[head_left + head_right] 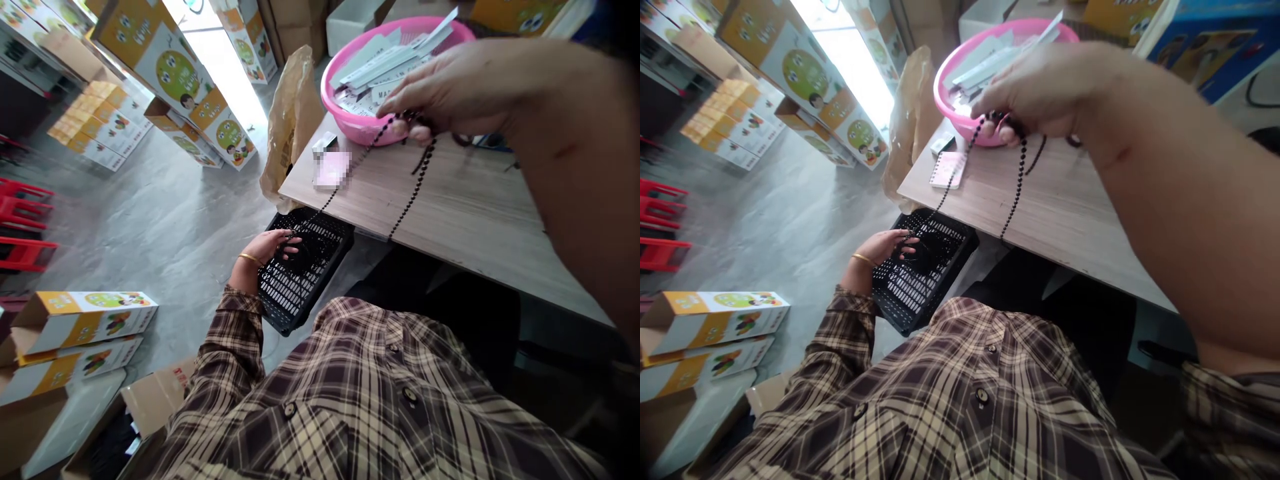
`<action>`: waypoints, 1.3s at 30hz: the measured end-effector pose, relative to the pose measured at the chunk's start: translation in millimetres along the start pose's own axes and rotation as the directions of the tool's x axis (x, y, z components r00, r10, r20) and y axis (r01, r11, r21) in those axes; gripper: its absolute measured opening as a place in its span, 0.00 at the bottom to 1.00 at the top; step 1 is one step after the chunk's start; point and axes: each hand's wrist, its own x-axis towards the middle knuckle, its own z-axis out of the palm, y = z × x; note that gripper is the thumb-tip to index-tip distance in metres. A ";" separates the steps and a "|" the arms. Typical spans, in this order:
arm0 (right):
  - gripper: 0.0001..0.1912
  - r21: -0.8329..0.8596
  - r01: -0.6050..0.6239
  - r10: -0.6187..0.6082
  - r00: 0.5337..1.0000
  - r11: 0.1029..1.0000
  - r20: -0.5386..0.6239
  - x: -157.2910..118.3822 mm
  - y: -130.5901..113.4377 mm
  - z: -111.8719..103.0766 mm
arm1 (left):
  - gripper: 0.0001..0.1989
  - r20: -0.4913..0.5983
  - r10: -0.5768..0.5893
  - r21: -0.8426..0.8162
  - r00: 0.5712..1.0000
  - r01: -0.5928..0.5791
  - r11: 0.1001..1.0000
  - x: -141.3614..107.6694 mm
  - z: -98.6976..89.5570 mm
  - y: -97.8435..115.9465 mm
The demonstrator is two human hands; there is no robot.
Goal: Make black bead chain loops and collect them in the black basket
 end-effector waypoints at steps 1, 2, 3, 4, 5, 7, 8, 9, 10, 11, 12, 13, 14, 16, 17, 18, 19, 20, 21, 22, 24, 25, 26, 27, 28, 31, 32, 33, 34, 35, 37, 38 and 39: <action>0.04 -0.003 0.029 -0.029 1.000 1.000 0.000 -1.4 3.4 4.0 | 0.18 0.032 -0.010 -0.041 0.999 0.012 0.999 -0.9 0.7 1.2; 0.06 0.015 0.055 -0.055 0.998 0.998 -0.001 -2.5 6.4 7.8 | 0.19 0.056 -0.019 -0.068 0.998 0.022 0.997 -1.9 1.7 2.4; 0.06 0.048 0.081 -0.080 0.997 0.996 -0.011 -3.0 9.0 10.9 | 0.20 0.070 -0.020 -0.079 0.997 0.025 0.997 -3.1 2.8 3.6; 0.05 0.085 0.104 -0.103 0.995 0.991 -0.016 -2.9 11.2 13.0 | 0.20 0.080 -0.014 -0.082 0.997 0.020 0.996 -4.6 3.9 4.7; 0.05 0.111 0.125 -0.123 0.992 0.986 -0.024 -1.8 13.4 14.1 | 0.19 0.087 -0.003 -0.080 0.996 0.010 0.997 -6.4 5.1 5.7; 0.07 0.104 0.148 -0.145 0.989 0.984 -0.036 2.8 18.6 13.9 | 0.18 0.094 0.023 -0.068 0.995 -0.016 0.998 -9.9 7.2 6.9; 0.08 0.086 0.156 -0.153 0.988 0.984 -0.035 6.0 21.9 13.0 | 0.19 0.094 0.031 -0.059 0.995 -0.025 0.998 -11.3 8.1 7.0; 0.09 0.072 0.167 -0.165 0.986 0.983 -0.027 9.4 25.6 12.0 | 0.19 0.090 0.035 -0.048 0.995 -0.031 0.998 -12.2 8.8 6.8; 0.10 0.064 0.181 -0.180 0.983 0.981 -0.020 12.8 29.5 11.0 | 0.19 0.079 0.036 -0.034 0.996 -0.033 0.999 -12.4 9.3 6.3; 0.09 0.062 0.198 -0.197 0.980 0.978 -0.023 15.9 33.3 10.1 | 0.18 0.059 0.035 -0.011 0.998 -0.034 0.999 -12.1 9.8 5.5; 0.09 0.067 0.215 -0.213 0.976 0.974 -0.033 18.3 36.9 9.4 | 0.16 0.031 0.036 0.022 0.999 -0.037 0.999 -11.0 10.3 4.7; 0.09 0.078 0.226 -0.223 0.974 0.971 -0.051 20.1 40.0 8.7 | 0.14 -0.006 0.038 0.066 0.999 -0.038 0.997 -9.5 10.8 3.8; 0.09 0.087 0.227 -0.222 0.973 0.970 -0.071 21.0 42.6 8.0 | 0.11 -0.049 0.041 0.116 0.998 -0.035 0.993 -7.6 11.3 3.0; 0.10 0.100 0.210 -0.201 0.975 0.973 -0.097 20.5 46.5 6.0 | 0.08 -0.131 0.056 0.206 0.990 -0.029 0.978 -3.5 12.2 2.3; 0.10 0.100 0.199 -0.190 0.977 0.975 -0.095 19.2 48.0 4.7 | 0.08 -0.165 0.070 0.234 0.984 -0.030 0.972 -1.5 12.4 2.5; 0.10 0.093 0.187 -0.179 0.980 0.978 -0.087 17.5 49.3 3.5 | 0.08 -0.192 0.085 0.250 0.978 -0.035 0.968 0.1 12.3 3.2; 0.10 0.081 0.177 -0.170 0.982 0.981 -0.077 15.3 50.3 2.6 | 0.08 -0.216 0.102 0.260 0.971 -0.044 0.965 1.3 11.8 4.4; 0.10 0.063 0.168 -0.164 0.984 0.984 -0.064 12.7 51.1 2.3 | 0.08 -0.241 0.126 0.270 0.962 -0.058 0.961 2.0 10.8 6.1; 0.10 0.045 0.159 -0.157 0.987 0.986 -0.044 9.7 51.5 2.8 | 0.09 -0.267 0.151 0.286 0.952 -0.072 0.956 1.9 9.3 8.4; 0.10 0.022 0.147 -0.147 0.989 0.989 -0.020 6.5 51.5 4.3 | 0.09 -0.297 0.179 0.310 0.938 -0.082 0.947 1.0 7.4 11.1; 0.10 -0.028 0.128 -0.127 0.991 0.991 0.037 0.1 50.4 10.4 | 0.11 -0.362 0.274 0.416 0.891 -0.108 0.903 -3.2 2.8 17.7; 0.10 -0.065 0.121 -0.116 0.990 0.990 0.076 -2.7 49.5 14.7 | 0.12 -0.394 0.351 0.497 0.849 -0.124 0.859 -6.3 0.7 21.5; 0.09 -0.118 0.112 -0.098 0.988 0.987 0.116 -4.9 48.7 19.5 | 0.12 -0.410 0.440 0.584 0.799 -0.140 0.799 -10.0 -0.9 25.4; 0.08 -0.189 0.101 -0.073 0.986 0.977 0.151 -6.2 48.1 24.7 | 0.12 -0.407 0.526 0.663 0.747 -0.155 0.732 -13.8 -1.7 29.3; 0.07 -0.278 0.092 -0.041 0.982 0.956 0.184 -6.6 48.0 30.1 | 0.11 -0.383 0.598 0.717 0.704 -0.182 0.673 -17.5 -1.5 33.0; 0.09 -0.542 0.094 0.065 0.962 0.835 0.267 -1.8 52.4 48.9 | 0.13 -0.249 0.688 0.667 0.682 -0.394 0.632 -27.2 6.6 42.6; 0.10 -0.596 0.110 0.083 0.954 0.796 0.287 1.3 55.4 56.9 | 0.13 -0.192 0.698 0.595 0.690 -0.483 0.642 -30.0 11.8 45.5; 0.12 -0.631 0.133 0.084 0.950 0.765 0.302 4.8 59.0 66.1 | 0.14 -0.133 0.709 0.518 0.692 -0.562 0.645 -32.8 18.1 48.5; 0.15 -0.650 0.161 0.066 0.948 0.743 0.310 8.3 62.9 76.6 | 0.13 -0.073 0.721 0.446 0.689 -0.624 0.641 -35.9 25.2 51.8; 0.19 -0.658 0.195 0.031 0.948 0.728 0.315 11.6 66.9 88.1 | 0.13 -0.018 0.732 0.388 0.681 -0.670 0.633 -39.2 32.9 55.5; 0.25 -0.664 0.272 -0.060 0.944 0.697 0.324 17.1 73.5 112.1 | 0.11 0.073 0.749 0.315 0.659 -0.728 0.609 -46.0 48.1 63.9; 0.24 -0.671 0.307 -0.101 0.939 0.675 0.328 19.0 75.4 123.2 | 0.11 0.105 0.759 0.291 0.643 -0.749 0.595 -49.0 54.6 68.2; 0.20 -0.684 0.329 -0.130 0.936 0.651 0.326 20.2 75.9 132.7 | 0.10 0.125 0.771 0.274 0.624 -0.769 0.578 -51.3 59.7 72.1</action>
